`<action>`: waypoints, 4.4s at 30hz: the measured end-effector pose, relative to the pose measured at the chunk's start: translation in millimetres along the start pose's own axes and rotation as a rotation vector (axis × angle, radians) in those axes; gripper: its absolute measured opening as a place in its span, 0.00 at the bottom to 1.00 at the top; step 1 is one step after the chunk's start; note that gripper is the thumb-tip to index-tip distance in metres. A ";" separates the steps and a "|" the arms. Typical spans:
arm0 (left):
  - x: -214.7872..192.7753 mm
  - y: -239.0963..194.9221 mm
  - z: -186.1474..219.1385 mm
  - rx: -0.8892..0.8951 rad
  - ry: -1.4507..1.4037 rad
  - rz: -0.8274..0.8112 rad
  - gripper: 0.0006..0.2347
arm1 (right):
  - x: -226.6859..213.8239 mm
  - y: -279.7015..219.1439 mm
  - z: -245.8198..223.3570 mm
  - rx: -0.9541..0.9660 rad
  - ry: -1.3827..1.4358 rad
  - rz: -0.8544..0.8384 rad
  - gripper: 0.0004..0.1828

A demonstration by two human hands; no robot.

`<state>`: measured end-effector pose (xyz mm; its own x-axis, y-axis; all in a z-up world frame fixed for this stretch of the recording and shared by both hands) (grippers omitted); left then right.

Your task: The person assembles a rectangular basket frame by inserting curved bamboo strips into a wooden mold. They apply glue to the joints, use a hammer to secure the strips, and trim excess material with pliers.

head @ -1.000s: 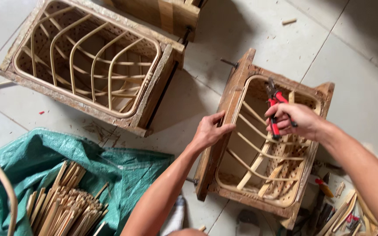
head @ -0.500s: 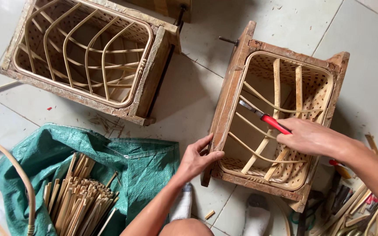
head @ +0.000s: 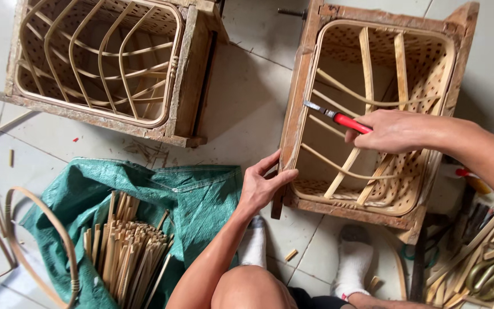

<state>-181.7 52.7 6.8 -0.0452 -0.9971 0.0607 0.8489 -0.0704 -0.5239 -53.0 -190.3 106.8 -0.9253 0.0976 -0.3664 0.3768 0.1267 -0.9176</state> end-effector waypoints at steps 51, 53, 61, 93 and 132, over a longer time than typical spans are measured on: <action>66.0 -70.2 30.1 1.149 1.263 -0.293 0.32 | 295.3 19.5 230.0 0.280 0.588 1.100 0.24; 67.4 -69.5 26.5 1.132 1.267 -0.311 0.33 | 291.6 8.9 224.8 0.130 0.537 1.288 0.26; 63.6 -65.9 33.9 1.106 1.221 -0.276 0.30 | 393.1 -8.2 266.2 0.551 0.530 0.963 0.32; 59.1 -61.2 32.0 1.133 1.130 -0.147 0.24 | -59.3 -6.0 167.0 -0.245 0.669 1.140 0.16; 18.6 -64.1 8.4 0.945 0.649 0.251 0.24 | 160.2 -117.4 55.5 -0.748 0.341 1.016 0.25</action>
<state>-232.6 38.9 48.7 0.1503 -0.8268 -0.5420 0.9134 -0.0936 0.3961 -247.9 -244.3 147.3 -0.1993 0.7032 -0.6825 0.9311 0.3529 0.0918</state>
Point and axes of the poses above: each hand's wrist, its own y-axis towards the middle knuckle, its own x-axis out of the palm, z = x × y, the point moved 4 cm from there along y, towards the middle knuckle, and after that the axes turned 4 degrees about z, right-handed, at the moved point
